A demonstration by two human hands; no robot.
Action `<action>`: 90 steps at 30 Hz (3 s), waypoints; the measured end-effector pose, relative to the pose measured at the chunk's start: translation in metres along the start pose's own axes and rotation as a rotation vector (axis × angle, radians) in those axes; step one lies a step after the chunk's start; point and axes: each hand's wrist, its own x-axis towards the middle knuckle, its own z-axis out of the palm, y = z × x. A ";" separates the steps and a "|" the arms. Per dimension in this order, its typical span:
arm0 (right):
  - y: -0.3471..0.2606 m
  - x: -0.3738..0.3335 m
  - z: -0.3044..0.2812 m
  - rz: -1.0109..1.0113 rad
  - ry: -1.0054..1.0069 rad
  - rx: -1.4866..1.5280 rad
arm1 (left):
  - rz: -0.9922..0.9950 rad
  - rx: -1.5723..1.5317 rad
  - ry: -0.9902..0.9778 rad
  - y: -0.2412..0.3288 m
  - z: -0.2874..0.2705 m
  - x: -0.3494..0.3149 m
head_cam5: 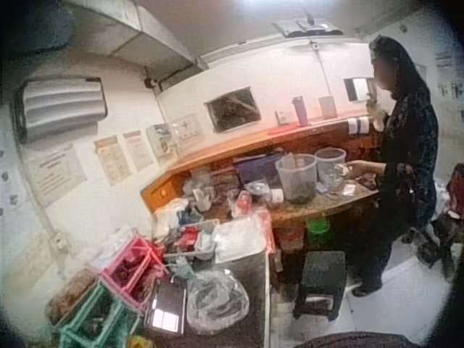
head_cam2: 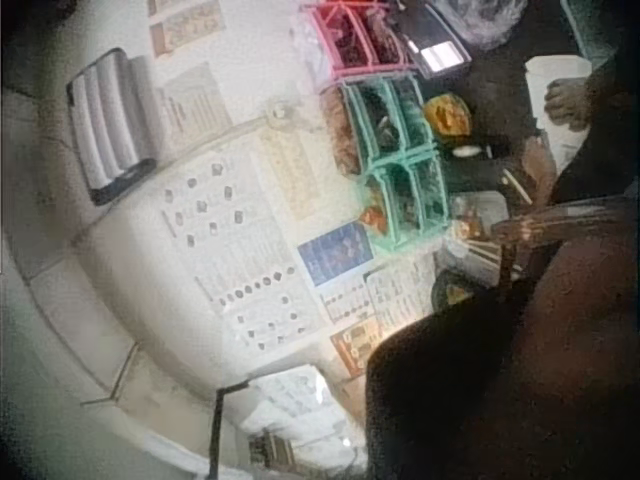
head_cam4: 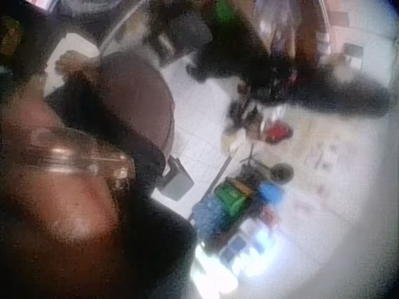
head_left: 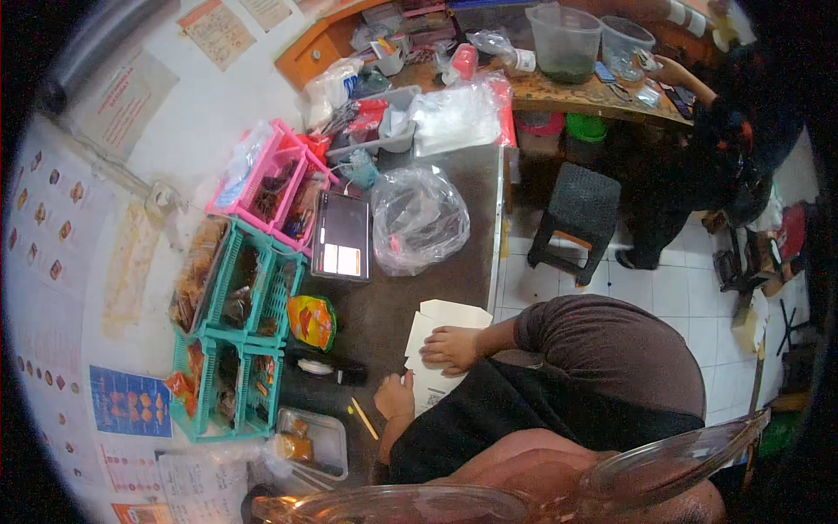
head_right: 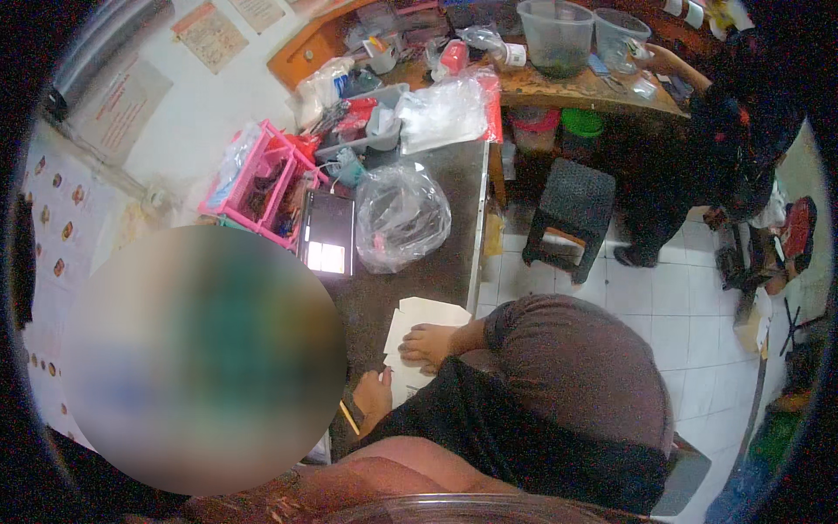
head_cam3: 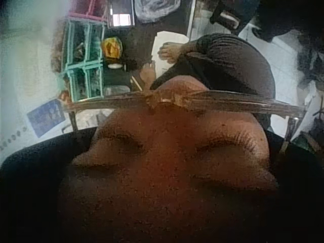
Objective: The recorder folds and assembles paper food containers and prepares small condiment packets or utensils to go inside them.
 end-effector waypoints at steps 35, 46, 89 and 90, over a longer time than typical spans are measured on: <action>0.040 0.007 -0.053 0.353 0.479 0.259 | -0.139 -0.363 -0.137 -0.048 -0.006 -0.008; 0.211 -0.173 -0.172 0.865 0.542 0.059 | -0.398 -0.071 -0.179 -0.088 0.014 0.003; 0.722 -0.119 -0.320 1.123 1.514 1.115 | -0.125 -0.089 -0.029 0.201 -0.032 0.224; 0.716 -0.118 -0.322 1.036 1.420 1.379 | -0.130 -0.091 -0.002 0.205 -0.034 0.228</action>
